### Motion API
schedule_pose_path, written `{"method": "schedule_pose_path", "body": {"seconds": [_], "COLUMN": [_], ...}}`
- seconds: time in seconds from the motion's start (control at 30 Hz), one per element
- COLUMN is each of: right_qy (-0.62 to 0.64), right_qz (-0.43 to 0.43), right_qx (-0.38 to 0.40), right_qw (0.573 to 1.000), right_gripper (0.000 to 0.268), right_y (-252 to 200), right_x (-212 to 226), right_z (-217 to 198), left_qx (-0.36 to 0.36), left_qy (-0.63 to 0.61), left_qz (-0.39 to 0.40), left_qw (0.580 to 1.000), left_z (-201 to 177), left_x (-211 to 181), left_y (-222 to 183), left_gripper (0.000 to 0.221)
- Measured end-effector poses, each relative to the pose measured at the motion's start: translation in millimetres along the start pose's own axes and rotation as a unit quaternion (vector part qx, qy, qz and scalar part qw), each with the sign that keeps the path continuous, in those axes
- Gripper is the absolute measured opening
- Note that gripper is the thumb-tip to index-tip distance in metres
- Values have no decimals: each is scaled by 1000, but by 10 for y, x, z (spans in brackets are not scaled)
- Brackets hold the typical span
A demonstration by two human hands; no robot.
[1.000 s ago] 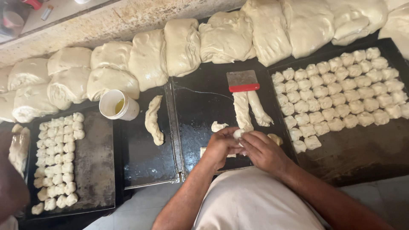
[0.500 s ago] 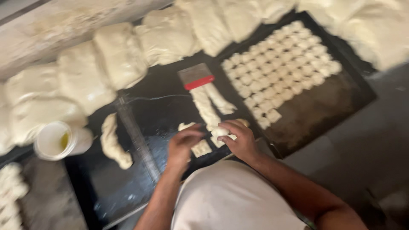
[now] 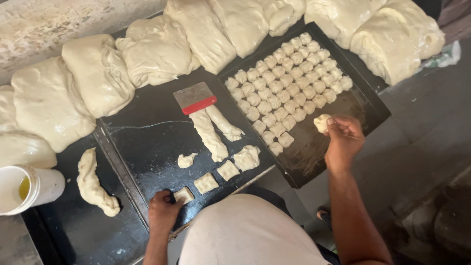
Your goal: The person shapes small pieces of dough by hand on a workbench, placing them onto a metal tray, and uses a hand-held cutter to divide a strip of dough into smaller sections.
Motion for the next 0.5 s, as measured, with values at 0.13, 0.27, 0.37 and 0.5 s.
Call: {"method": "schedule_pose_path", "body": {"seconds": [0.13, 0.27, 0.37, 0.5], "right_qy": [-371, -489, -349, -172], "right_qz": [222, -217, -162, 73], "right_qx": [266, 132, 118, 231], "right_qw": [862, 835, 916, 955], "right_gripper": [22, 17, 17, 11], "right_y": [-362, 13, 323, -71], "right_x": [-1151, -434, -348, -393], "right_z": [22, 23, 168, 897], "left_qx": [12, 107, 134, 230], "left_qy": [95, 42, -150, -427], "left_qz": [-66, -90, -89, 22], "left_qw": [993, 989, 976, 874], "left_z": [140, 2, -133, -31], "left_x": [-208, -397, -503, -870], "left_y": [-157, -315, -410, -516], "left_gripper": [50, 33, 27, 24]}}
Point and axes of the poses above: each hand's wrist, its own y-axis towards the middle knuckle, its own z-axis out of the palm, x = y × z, the point moved 9 cm from there along y, towards the middle knuckle, and after that the axes turned 15 degrees about -z, right-handed, at the moved point
